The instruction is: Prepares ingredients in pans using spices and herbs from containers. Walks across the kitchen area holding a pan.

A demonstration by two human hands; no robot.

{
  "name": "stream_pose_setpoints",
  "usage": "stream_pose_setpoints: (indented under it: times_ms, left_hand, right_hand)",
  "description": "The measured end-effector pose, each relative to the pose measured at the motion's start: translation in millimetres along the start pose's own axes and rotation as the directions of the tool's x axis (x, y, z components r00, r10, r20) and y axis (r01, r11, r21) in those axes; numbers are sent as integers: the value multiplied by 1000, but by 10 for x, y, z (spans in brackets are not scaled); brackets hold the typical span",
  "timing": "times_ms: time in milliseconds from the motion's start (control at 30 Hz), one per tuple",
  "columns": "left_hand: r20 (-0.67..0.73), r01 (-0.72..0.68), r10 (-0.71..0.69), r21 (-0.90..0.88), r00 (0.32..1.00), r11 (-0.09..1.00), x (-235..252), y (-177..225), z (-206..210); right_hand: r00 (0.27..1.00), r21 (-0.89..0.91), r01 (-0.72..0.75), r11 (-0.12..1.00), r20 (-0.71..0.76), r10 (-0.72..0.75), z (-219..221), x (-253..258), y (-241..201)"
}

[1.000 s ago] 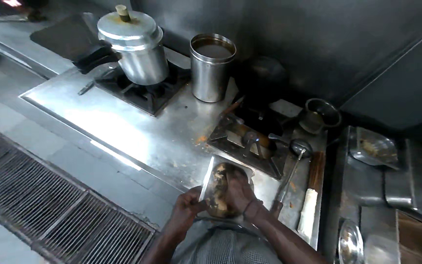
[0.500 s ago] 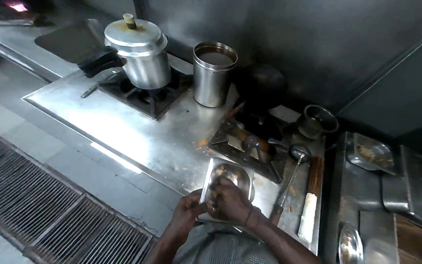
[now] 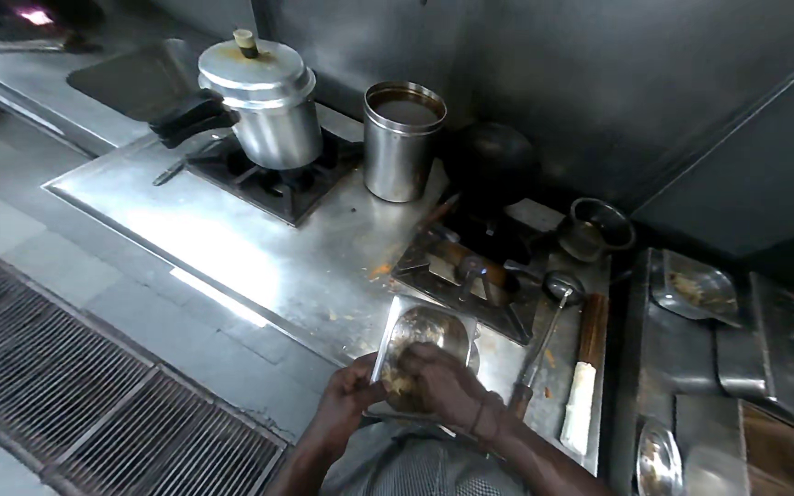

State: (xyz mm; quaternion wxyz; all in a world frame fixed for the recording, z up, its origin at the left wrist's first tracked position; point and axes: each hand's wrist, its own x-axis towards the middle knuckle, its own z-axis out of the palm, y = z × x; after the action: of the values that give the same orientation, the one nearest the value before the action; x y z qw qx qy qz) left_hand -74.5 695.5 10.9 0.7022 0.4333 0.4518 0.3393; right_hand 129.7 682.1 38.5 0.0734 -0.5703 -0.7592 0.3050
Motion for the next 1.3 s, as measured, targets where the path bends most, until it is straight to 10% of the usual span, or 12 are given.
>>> stream_pose_setpoints:
  times_ms: [200, 400, 567, 767, 933, 1300]
  left_hand:
    - [26, -10, 10, 17, 1000, 1000, -15, -11, 33]
    - [43, 2, -3, 19, 999, 1000, -8, -45, 24]
    - [71, 21, -21, -1, 997, 1000, -6, -5, 43]
    - [76, -3, 1, 23, 997, 1000, 8, -1, 36]
    - [23, 9, -9, 21, 1000, 1000, -26, 36, -7]
    - [76, 21, -21, 9, 997, 1000, 21, 50, -2]
  right_hand:
    - [944, -151, -328, 932, -29, 328, -30, 111, 78]
    - [978, 220, 34, 975, -210, 13, 19, 81, 146]
    - [952, -7, -38, 999, -303, 34, 25, 78, 280]
    - [989, -21, 139, 990, 62, -137, 85, -25, 57]
    - [984, -51, 61, 997, -162, -69, -278, -129, 276]
    - [938, -264, 343, 901, 52, -342, 179, 71, 80]
